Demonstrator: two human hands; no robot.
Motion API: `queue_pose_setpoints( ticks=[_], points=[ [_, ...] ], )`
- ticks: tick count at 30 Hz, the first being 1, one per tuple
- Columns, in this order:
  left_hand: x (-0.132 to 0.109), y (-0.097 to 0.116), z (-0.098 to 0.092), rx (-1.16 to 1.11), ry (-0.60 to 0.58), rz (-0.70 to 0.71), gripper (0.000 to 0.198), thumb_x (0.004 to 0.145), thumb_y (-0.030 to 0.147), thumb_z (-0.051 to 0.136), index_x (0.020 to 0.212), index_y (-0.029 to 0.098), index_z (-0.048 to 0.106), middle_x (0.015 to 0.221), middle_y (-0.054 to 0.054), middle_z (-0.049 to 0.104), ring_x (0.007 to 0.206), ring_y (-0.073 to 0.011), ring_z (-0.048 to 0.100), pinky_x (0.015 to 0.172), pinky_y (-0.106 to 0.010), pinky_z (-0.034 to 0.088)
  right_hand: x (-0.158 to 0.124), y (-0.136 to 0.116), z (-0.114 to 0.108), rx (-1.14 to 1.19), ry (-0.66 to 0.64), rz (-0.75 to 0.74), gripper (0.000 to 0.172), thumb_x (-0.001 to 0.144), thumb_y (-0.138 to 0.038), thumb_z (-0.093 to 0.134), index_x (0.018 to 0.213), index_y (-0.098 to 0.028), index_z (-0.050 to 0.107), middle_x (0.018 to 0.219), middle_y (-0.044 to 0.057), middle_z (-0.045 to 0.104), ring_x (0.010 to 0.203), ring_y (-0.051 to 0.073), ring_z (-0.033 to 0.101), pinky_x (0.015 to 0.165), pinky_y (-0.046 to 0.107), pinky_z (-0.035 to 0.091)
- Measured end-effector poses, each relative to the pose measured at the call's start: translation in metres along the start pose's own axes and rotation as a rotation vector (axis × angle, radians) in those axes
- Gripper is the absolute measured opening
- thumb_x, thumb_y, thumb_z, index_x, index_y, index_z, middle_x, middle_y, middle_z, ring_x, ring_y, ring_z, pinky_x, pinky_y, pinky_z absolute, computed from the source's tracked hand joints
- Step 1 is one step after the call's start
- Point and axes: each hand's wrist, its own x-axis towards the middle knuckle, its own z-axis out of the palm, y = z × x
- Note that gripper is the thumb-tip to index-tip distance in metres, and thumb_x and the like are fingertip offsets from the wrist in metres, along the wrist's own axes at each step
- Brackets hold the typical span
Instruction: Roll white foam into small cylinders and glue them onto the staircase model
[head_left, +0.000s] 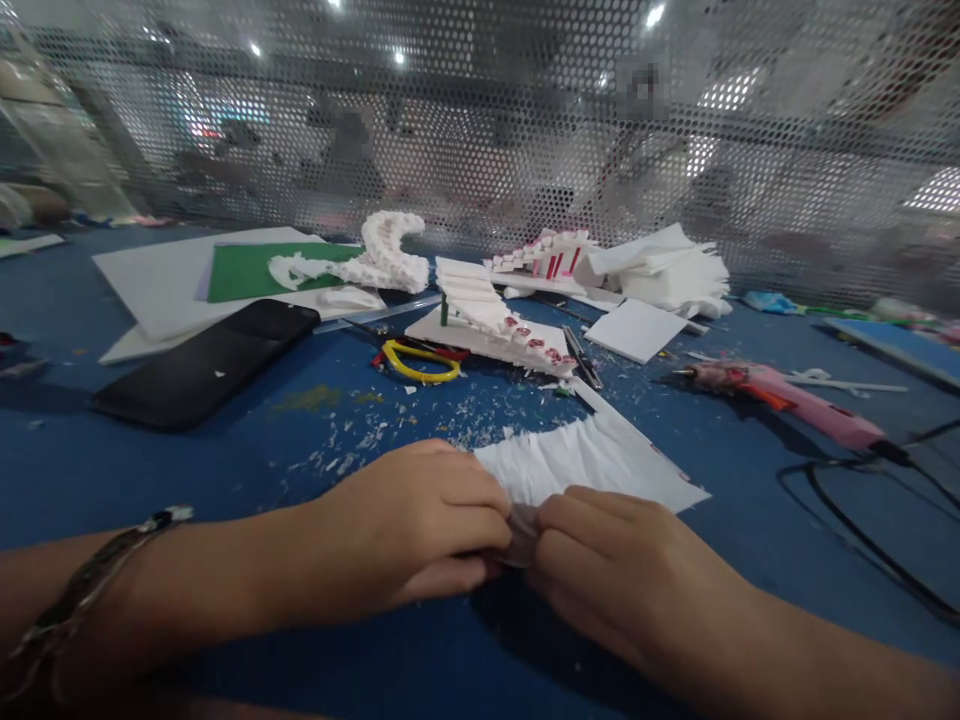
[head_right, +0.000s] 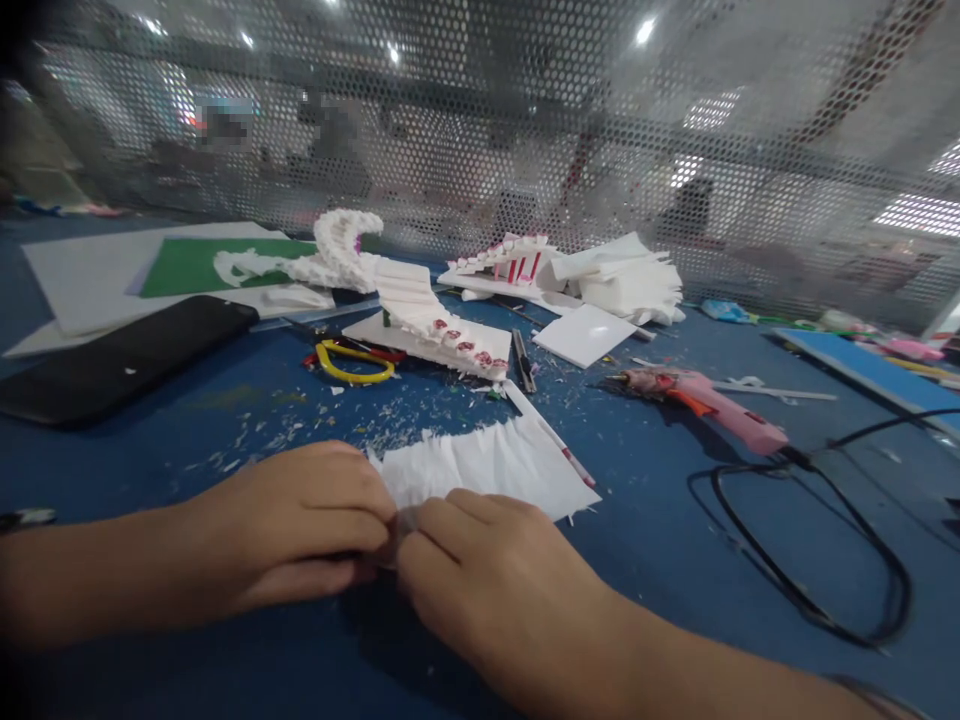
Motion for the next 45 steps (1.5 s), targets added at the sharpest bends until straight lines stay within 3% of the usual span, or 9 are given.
queue_pose_setpoints(
  ticks=[5,12,18,25,34,45],
  points=[
    [0.005,0.0,0.003,-0.114,0.026,-0.146,0.011,0.082,0.018,0.044,0.077,0.016,0.054,0.081,-0.002,0.059,0.076,-0.015,0.05,0.069,-0.026,0.033,0.004,0.0,0.003,0.285,-0.023,0.199,0.013,0.081,-0.014,0.042,0.071,-0.015,0.051,0.066,0.0,0.051,0.059,0.009,0.042,0.053,0.02,0.032],
    [0.016,-0.005,0.002,-0.178,-0.036,-0.163,0.01,0.08,0.021,0.047,0.072,0.016,0.049,0.074,0.0,0.053,0.07,-0.0128,0.047,0.066,-0.024,0.033,0.004,0.0,0.001,0.449,-0.06,0.399,0.007,0.074,-0.014,0.047,0.068,-0.015,0.05,0.066,0.001,0.053,0.059,0.009,0.045,0.053,0.02,0.032],
    [0.011,-0.01,0.004,-0.368,0.008,-0.222,0.012,0.082,0.02,0.047,0.072,0.017,0.053,0.081,0.001,0.053,0.077,-0.0108,0.049,0.069,-0.02,0.036,0.008,0.001,0.002,0.48,-0.048,0.401,0.01,0.072,-0.011,0.047,0.063,-0.016,0.045,0.06,-0.002,0.051,0.053,0.006,0.041,0.051,0.017,0.03],
    [0.01,-0.008,0.004,-0.326,0.027,-0.282,0.012,0.08,0.023,0.049,0.071,0.017,0.053,0.081,0.0,0.053,0.075,-0.0117,0.049,0.066,-0.021,0.036,0.007,-0.001,0.003,0.463,-0.027,0.428,0.009,0.067,-0.011,0.048,0.06,-0.016,0.045,0.057,-0.003,0.051,0.051,0.005,0.041,0.048,0.016,0.029],
    [0.013,-0.01,0.006,-0.261,0.017,-0.182,0.017,0.085,0.027,0.042,0.075,0.018,0.053,0.079,0.0,0.053,0.076,-0.0135,0.046,0.066,-0.023,0.033,0.009,0.0,-0.001,0.502,-0.008,0.426,0.014,0.075,-0.016,0.047,0.061,-0.016,0.046,0.056,-0.004,0.05,0.05,0.005,0.041,0.048,0.016,0.029],
    [0.014,-0.01,0.006,-0.328,0.036,-0.329,0.016,0.08,0.023,0.046,0.066,0.016,0.047,0.077,0.0,0.049,0.069,-0.0114,0.047,0.061,-0.021,0.036,0.009,0.004,0.006,0.425,-0.01,0.393,0.014,0.068,-0.011,0.048,0.055,-0.016,0.046,0.053,-0.005,0.046,0.047,0.005,0.036,0.046,0.017,0.026]
  ],
)
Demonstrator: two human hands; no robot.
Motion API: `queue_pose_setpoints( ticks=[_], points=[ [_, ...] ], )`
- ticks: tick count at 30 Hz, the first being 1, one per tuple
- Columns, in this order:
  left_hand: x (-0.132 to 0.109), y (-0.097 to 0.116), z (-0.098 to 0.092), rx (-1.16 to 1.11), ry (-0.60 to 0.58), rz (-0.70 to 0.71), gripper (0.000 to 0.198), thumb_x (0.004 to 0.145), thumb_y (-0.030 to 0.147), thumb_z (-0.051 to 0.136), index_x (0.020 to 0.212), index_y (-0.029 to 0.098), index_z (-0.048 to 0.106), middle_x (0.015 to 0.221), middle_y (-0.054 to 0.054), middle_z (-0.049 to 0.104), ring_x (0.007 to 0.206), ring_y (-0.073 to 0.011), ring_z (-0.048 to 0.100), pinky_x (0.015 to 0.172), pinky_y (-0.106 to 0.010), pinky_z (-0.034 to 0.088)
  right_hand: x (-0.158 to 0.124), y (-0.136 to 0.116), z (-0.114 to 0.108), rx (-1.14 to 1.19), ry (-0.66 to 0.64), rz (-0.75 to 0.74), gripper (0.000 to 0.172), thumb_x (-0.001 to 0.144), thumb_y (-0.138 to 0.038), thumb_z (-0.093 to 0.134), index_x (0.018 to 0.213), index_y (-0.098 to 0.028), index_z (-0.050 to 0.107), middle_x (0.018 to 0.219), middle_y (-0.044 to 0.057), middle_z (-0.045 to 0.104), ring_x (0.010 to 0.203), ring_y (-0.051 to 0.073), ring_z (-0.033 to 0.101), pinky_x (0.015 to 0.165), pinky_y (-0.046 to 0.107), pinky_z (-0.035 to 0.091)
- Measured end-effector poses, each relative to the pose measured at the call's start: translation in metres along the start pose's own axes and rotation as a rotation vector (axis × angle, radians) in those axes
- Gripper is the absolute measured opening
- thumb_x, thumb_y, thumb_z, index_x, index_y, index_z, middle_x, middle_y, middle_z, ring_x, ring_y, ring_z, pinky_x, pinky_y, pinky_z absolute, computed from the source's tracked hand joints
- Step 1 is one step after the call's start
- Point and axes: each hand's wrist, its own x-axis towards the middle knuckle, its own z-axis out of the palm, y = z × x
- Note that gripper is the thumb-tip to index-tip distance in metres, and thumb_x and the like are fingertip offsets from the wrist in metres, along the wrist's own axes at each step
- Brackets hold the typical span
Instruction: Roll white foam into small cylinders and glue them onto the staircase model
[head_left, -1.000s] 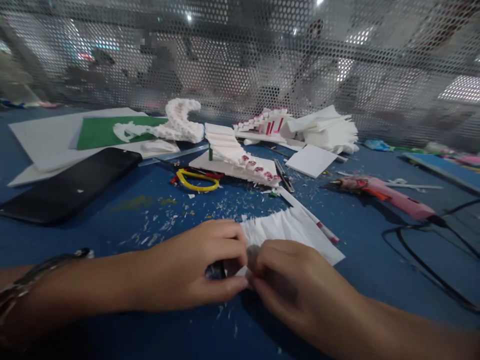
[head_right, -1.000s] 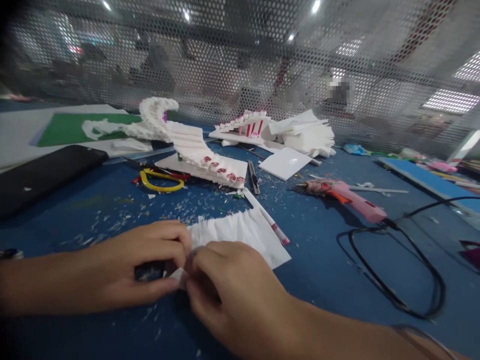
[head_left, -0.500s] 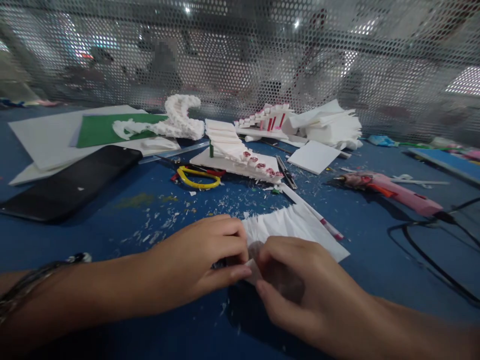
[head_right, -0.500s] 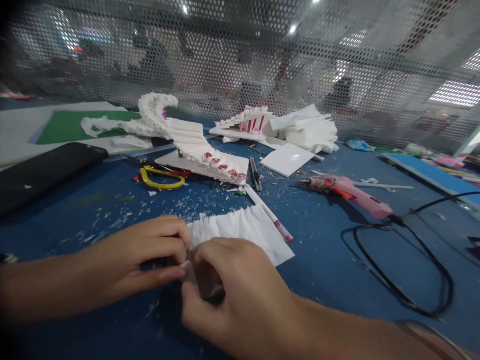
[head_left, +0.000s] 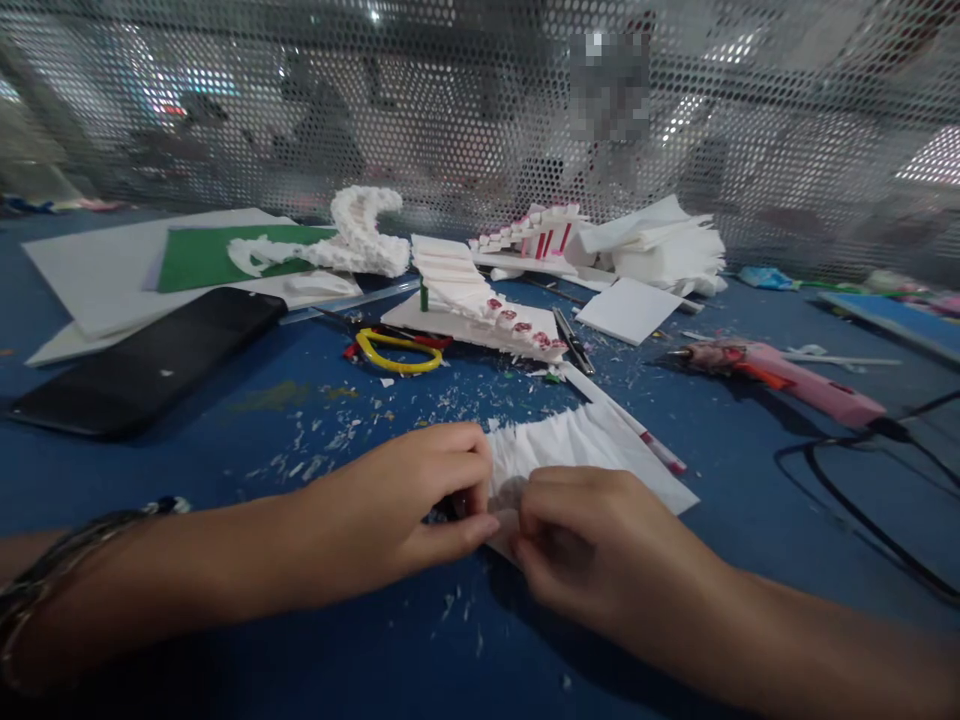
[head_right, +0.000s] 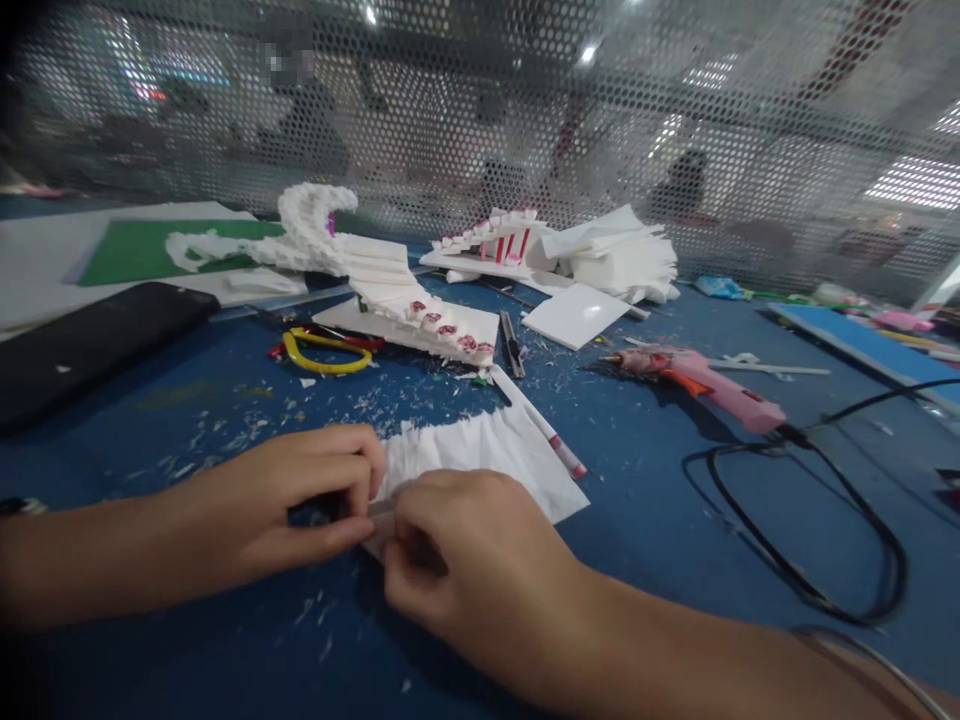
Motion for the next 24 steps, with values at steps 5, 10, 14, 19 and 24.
queue_pose_setpoints(
  ticks=[5,10,14,19,24],
  points=[
    [0.001,0.001,0.0,0.005,-0.008,-0.028,0.013,0.073,0.014,0.05,0.062,0.016,0.043,0.073,0.002,0.046,0.065,-0.0095,0.045,0.057,-0.019,0.034,0.0,0.0,0.0,-0.043,0.019,-0.003,0.01,0.066,-0.009,0.048,0.06,-0.017,0.047,0.053,-0.005,0.046,0.047,0.005,0.037,0.045,0.017,0.025],
    [0.0,0.004,-0.005,0.01,-0.04,0.008,0.012,0.07,0.007,0.049,0.077,0.018,0.049,0.078,0.002,0.049,0.07,-0.01,0.047,0.062,-0.019,0.036,-0.002,0.003,-0.005,-0.084,-0.061,-0.152,0.011,0.075,-0.012,0.046,0.082,-0.019,0.051,0.076,-0.001,0.053,0.061,0.007,0.047,0.052,0.017,0.034],
    [-0.002,0.004,-0.007,0.078,-0.059,0.131,0.017,0.071,0.006,0.048,0.082,0.017,0.055,0.089,-0.001,0.054,0.082,-0.0127,0.05,0.072,-0.021,0.038,-0.005,0.0,-0.014,-0.107,-0.198,-0.12,0.014,0.078,-0.023,0.052,0.091,-0.019,0.055,0.085,0.002,0.056,0.072,0.011,0.052,0.06,0.02,0.04],
    [-0.003,0.002,-0.006,0.103,-0.036,0.158,0.016,0.07,0.016,0.058,0.085,0.015,0.057,0.091,-0.002,0.056,0.084,-0.0143,0.052,0.074,-0.022,0.038,-0.008,0.0,-0.017,-0.219,-0.123,-0.226,0.009,0.082,-0.02,0.047,0.081,-0.017,0.055,0.073,0.0,0.056,0.062,0.01,0.05,0.053,0.02,0.037],
    [-0.003,0.001,-0.002,0.115,0.009,0.178,0.007,0.077,0.016,0.053,0.081,0.017,0.059,0.086,-0.001,0.058,0.08,-0.0115,0.052,0.07,-0.019,0.037,-0.006,0.003,-0.01,-0.304,0.042,-0.356,0.019,0.084,-0.013,0.039,0.073,-0.016,0.054,0.065,0.0,0.055,0.057,0.01,0.047,0.051,0.022,0.035]
  ],
)
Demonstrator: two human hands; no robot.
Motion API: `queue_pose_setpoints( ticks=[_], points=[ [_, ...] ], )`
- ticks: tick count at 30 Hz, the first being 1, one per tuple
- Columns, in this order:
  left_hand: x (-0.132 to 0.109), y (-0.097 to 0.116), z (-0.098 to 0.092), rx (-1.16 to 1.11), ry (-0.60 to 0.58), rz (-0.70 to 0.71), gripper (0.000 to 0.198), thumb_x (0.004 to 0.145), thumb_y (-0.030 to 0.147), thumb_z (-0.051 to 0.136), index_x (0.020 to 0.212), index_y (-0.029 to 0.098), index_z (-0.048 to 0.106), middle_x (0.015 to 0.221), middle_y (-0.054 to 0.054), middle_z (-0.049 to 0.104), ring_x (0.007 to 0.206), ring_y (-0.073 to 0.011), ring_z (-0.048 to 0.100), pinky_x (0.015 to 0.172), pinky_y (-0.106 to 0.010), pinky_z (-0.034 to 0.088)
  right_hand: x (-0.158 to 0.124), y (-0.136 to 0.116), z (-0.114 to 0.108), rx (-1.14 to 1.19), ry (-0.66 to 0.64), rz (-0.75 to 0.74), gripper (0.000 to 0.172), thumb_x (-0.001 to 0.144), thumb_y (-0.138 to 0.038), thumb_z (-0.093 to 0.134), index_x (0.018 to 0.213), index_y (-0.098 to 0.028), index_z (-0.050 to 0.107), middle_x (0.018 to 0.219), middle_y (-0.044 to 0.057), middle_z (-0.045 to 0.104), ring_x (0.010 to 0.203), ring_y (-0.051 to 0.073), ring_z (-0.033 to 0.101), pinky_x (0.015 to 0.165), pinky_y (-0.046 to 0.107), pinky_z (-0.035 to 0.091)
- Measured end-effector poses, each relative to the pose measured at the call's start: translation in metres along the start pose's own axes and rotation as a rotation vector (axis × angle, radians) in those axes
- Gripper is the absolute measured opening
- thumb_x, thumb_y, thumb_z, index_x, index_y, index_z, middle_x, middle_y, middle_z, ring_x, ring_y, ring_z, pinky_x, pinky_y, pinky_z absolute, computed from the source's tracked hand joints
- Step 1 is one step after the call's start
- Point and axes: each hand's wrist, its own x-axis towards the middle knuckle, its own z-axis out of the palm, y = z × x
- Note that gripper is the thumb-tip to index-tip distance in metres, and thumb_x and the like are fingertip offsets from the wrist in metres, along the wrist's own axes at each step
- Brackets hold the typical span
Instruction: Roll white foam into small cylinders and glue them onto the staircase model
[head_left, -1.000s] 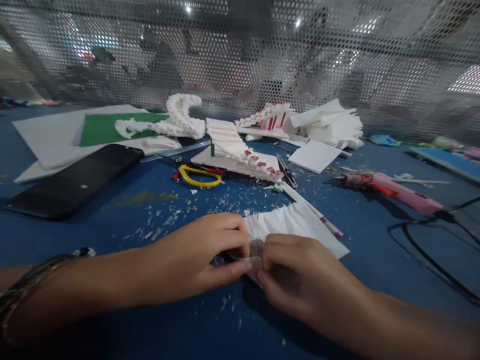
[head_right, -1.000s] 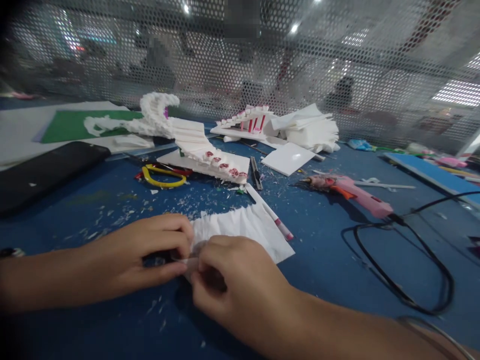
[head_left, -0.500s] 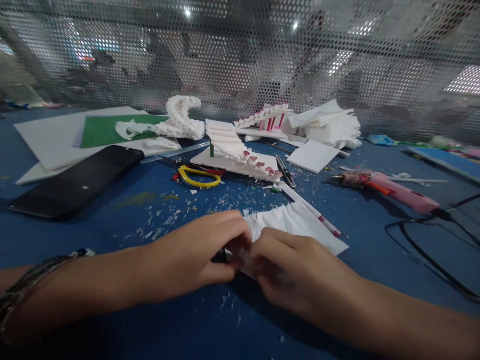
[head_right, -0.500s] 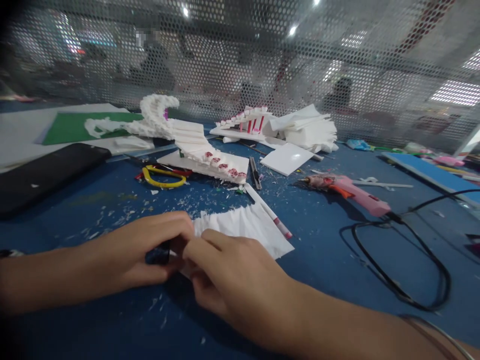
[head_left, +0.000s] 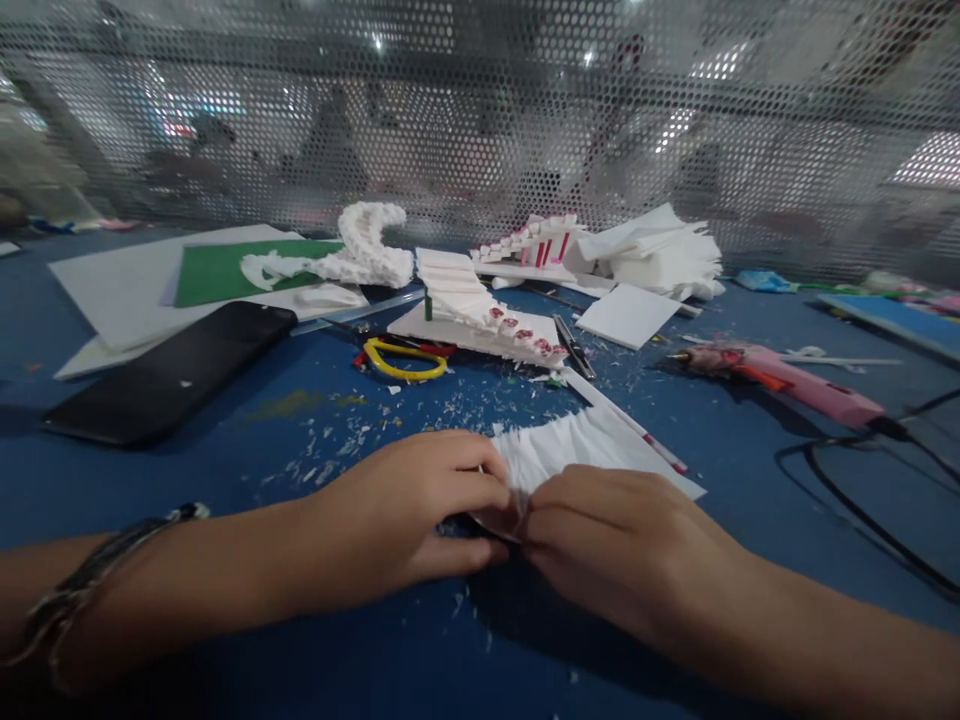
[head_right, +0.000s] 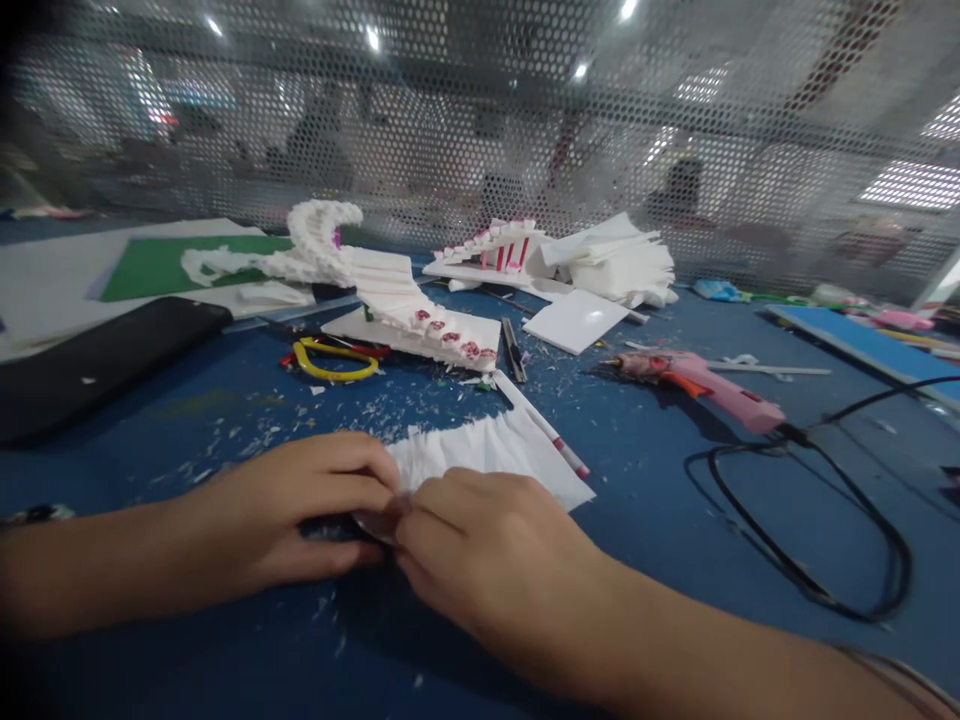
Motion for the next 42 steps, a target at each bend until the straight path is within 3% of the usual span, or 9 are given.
queue_pose_setpoints(
  ticks=[5,9,13,17,32,38,42],
  points=[
    [0.001,0.004,0.0,-0.067,0.107,-0.028,0.015,0.081,0.017,0.048,0.075,0.017,0.062,0.07,0.002,0.057,0.066,-0.0081,0.051,0.059,-0.016,0.036,0.0,-0.001,-0.002,0.127,0.12,0.169,0.005,0.081,-0.017,0.046,0.082,-0.018,0.051,0.073,-0.001,0.058,0.065,0.008,0.052,0.058,0.018,0.039],
    [0.004,0.008,-0.003,-0.211,0.193,-0.216,0.013,0.078,0.019,0.053,0.071,0.017,0.064,0.063,0.003,0.057,0.059,-0.0066,0.051,0.054,-0.014,0.037,0.001,-0.002,-0.009,0.094,0.107,0.064,0.016,0.083,-0.018,0.045,0.098,-0.019,0.05,0.081,0.001,0.061,0.071,0.01,0.055,0.061,0.02,0.042],
    [0.005,0.009,-0.004,-0.363,0.174,-0.296,0.011,0.075,0.017,0.054,0.074,0.017,0.064,0.067,0.004,0.061,0.061,-0.0064,0.053,0.056,-0.013,0.038,0.002,-0.002,-0.009,0.115,0.109,0.034,0.011,0.083,-0.015,0.046,0.088,-0.018,0.055,0.074,0.001,0.061,0.069,0.01,0.054,0.062,0.019,0.043],
    [0.005,0.007,-0.004,-0.512,0.108,-0.366,0.012,0.077,0.019,0.051,0.075,0.017,0.063,0.068,0.005,0.061,0.064,-0.0063,0.053,0.057,-0.012,0.039,0.002,-0.001,-0.005,0.192,0.136,0.067,0.012,0.081,-0.014,0.049,0.091,-0.017,0.056,0.078,0.001,0.064,0.07,0.009,0.057,0.062,0.018,0.045],
    [0.005,0.014,-0.006,-0.555,0.073,-0.359,0.014,0.077,0.022,0.05,0.066,0.015,0.055,0.061,0.005,0.052,0.057,-0.0057,0.045,0.052,-0.012,0.035,0.004,-0.007,-0.016,0.189,0.226,0.051,0.008,0.078,-0.012,0.054,0.08,-0.015,0.061,0.073,-0.002,0.068,0.067,0.004,0.062,0.064,0.009,0.044],
    [0.004,0.014,-0.002,-0.479,0.106,-0.334,0.012,0.077,0.021,0.05,0.069,0.015,0.055,0.063,0.004,0.051,0.058,-0.0065,0.046,0.053,-0.015,0.037,0.008,-0.008,-0.017,0.239,0.226,0.198,0.004,0.074,-0.012,0.06,0.074,-0.016,0.06,0.064,-0.005,0.065,0.057,0.002,0.058,0.056,0.007,0.042],
    [0.003,0.016,-0.001,-0.423,0.107,-0.301,0.012,0.077,0.017,0.048,0.068,0.015,0.056,0.064,0.004,0.053,0.059,-0.0069,0.049,0.055,-0.016,0.037,0.009,-0.007,-0.016,0.22,0.209,0.215,0.003,0.075,-0.014,0.059,0.073,-0.017,0.058,0.064,-0.005,0.064,0.055,0.002,0.058,0.055,0.009,0.041]
  ],
)
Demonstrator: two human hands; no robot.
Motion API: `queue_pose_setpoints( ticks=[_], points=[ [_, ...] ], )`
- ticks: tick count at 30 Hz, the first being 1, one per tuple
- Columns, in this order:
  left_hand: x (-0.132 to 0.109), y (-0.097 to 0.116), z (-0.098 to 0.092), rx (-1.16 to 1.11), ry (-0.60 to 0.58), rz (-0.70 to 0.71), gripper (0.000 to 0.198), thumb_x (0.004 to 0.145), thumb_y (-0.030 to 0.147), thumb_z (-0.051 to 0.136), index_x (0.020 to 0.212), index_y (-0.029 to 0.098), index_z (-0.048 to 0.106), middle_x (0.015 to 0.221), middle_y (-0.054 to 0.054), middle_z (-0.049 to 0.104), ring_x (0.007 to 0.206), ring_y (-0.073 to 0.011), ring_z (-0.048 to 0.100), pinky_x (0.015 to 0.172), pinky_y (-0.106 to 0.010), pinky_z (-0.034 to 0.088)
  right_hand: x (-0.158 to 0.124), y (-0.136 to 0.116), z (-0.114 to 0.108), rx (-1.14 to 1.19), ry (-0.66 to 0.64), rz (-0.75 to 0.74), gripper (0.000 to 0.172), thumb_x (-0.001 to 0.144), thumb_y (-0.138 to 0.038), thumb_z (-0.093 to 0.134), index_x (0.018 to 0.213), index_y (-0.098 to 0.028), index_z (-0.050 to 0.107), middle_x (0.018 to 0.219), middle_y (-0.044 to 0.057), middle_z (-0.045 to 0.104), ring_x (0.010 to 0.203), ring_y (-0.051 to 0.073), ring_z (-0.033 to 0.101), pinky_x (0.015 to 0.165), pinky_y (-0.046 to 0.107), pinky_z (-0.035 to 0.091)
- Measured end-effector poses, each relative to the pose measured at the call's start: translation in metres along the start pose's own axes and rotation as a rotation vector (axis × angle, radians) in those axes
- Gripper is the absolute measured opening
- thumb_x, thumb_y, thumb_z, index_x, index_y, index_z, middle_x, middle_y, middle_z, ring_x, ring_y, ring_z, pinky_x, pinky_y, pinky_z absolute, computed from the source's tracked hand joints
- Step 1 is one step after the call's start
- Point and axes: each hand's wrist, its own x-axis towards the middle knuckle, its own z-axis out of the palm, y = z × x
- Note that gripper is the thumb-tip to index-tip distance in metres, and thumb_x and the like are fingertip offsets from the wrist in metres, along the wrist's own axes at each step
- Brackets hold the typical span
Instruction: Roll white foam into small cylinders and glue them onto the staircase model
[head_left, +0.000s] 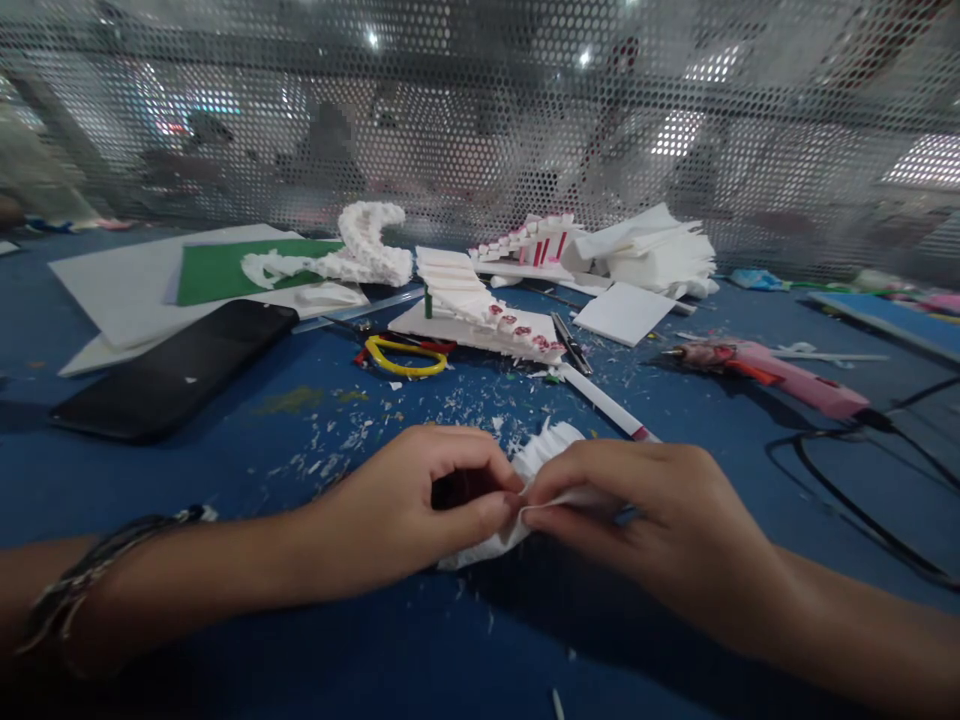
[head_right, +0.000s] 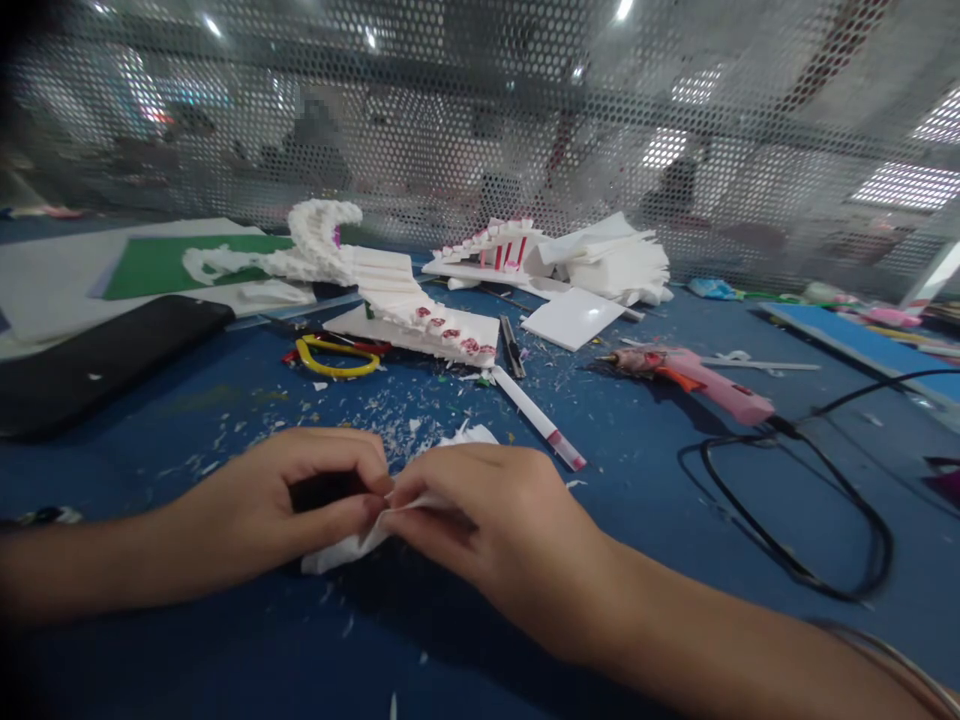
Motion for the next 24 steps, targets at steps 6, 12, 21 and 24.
queue_pose_setpoints(
  ticks=[6,12,21,24],
  points=[
    [0.0,0.0,-0.001,0.089,0.031,0.081,0.01,0.073,0.026,0.057,0.074,0.016,0.058,0.067,0.003,0.053,0.062,-0.0086,0.049,0.056,-0.018,0.037,-0.002,-0.001,0.001,-0.04,0.039,-0.02,0.005,0.076,-0.015,0.057,0.071,-0.018,0.056,0.065,-0.004,0.063,0.055,0.005,0.057,0.054,0.013,0.042],
    [-0.001,-0.003,0.001,0.138,0.085,0.165,0.008,0.077,0.017,0.053,0.069,0.016,0.056,0.064,0.004,0.05,0.059,-0.0061,0.047,0.056,-0.015,0.036,0.002,-0.002,-0.002,0.097,-0.026,0.08,0.004,0.073,-0.014,0.059,0.069,-0.016,0.059,0.063,-0.003,0.065,0.054,0.004,0.057,0.053,0.011,0.041],
    [0.002,-0.001,-0.005,0.087,0.047,0.114,0.016,0.079,0.019,0.051,0.066,0.015,0.059,0.064,0.004,0.054,0.062,-0.0057,0.05,0.058,-0.014,0.037,0.005,0.004,-0.01,0.143,-0.074,0.094,0.006,0.074,-0.014,0.057,0.073,-0.016,0.062,0.068,-0.002,0.067,0.06,0.005,0.06,0.056,0.012,0.045],
    [0.003,0.0,-0.005,0.056,0.024,0.118,0.018,0.08,0.018,0.05,0.065,0.015,0.06,0.065,0.004,0.055,0.063,-0.0058,0.051,0.059,-0.013,0.037,0.003,0.004,-0.009,0.095,-0.051,-0.023,0.008,0.075,-0.01,0.056,0.075,-0.015,0.061,0.071,-0.001,0.067,0.065,0.006,0.061,0.06,0.012,0.045]
  ],
)
